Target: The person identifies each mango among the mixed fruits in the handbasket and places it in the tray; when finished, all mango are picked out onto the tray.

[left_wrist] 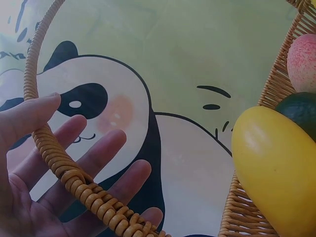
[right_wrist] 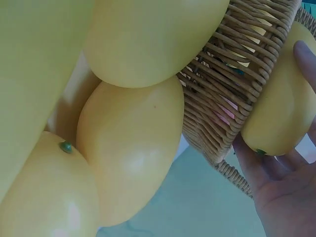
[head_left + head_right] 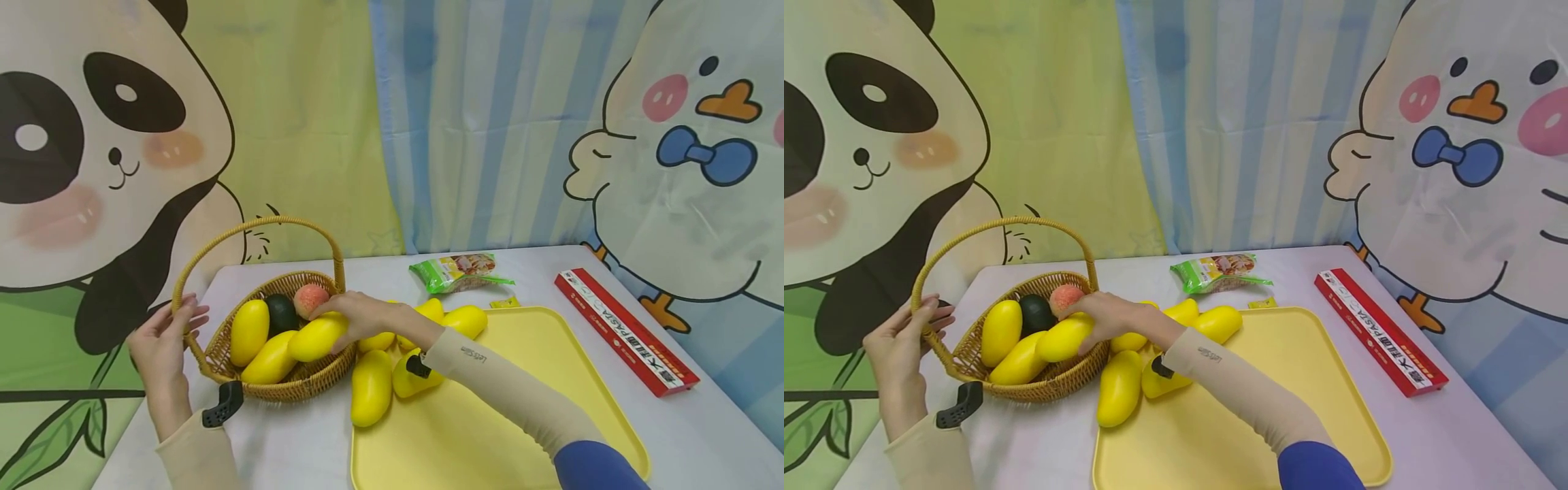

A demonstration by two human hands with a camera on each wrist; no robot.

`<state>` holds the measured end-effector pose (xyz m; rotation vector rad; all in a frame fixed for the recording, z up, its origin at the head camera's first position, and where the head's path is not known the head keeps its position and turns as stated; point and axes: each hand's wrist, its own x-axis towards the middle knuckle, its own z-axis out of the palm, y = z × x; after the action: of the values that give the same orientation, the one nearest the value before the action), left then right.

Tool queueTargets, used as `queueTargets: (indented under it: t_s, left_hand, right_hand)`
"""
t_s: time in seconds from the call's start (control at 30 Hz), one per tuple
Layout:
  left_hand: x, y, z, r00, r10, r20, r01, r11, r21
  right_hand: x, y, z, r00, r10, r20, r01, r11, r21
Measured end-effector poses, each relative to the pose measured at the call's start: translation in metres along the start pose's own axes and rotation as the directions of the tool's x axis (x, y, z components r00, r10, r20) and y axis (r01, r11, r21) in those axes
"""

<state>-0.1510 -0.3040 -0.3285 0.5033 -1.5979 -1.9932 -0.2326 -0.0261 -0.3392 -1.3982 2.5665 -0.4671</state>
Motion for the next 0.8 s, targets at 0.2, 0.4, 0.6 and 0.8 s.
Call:
queueTargets:
  t_s: [0.2, 0.4, 0.6, 0.8]
  left_hand:
    - [0.0, 0.0, 0.0, 1.0, -0.003, 0.002, 0.003, 1.0, -0.005]
    - [0.001, -0.001, 0.0, 1.0, -0.016, 0.005, 0.016, 1.0, -0.005]
    - [0.002, -0.002, -0.001, 1.0, -0.025, 0.009, 0.025, 1.0, -0.003]
    - [0.002, -0.002, -0.001, 1.0, -0.016, 0.009, 0.016, 1.0, -0.006]
  right_hand:
    - [-0.006, 0.0, -0.004, 0.999, -0.029, -0.044, 0.028, 0.999, -0.023]
    - [-0.015, 0.001, -0.005, 0.997, -0.029, -0.069, 0.028, 1.0, -0.005]
    - [-0.026, 0.004, -0.006, 0.996, -0.014, -0.089, 0.014, 1.0, 0.008]
    - [-0.035, 0.007, -0.01, 0.991, -0.008, -0.132, 0.01, 1.0, 0.02]
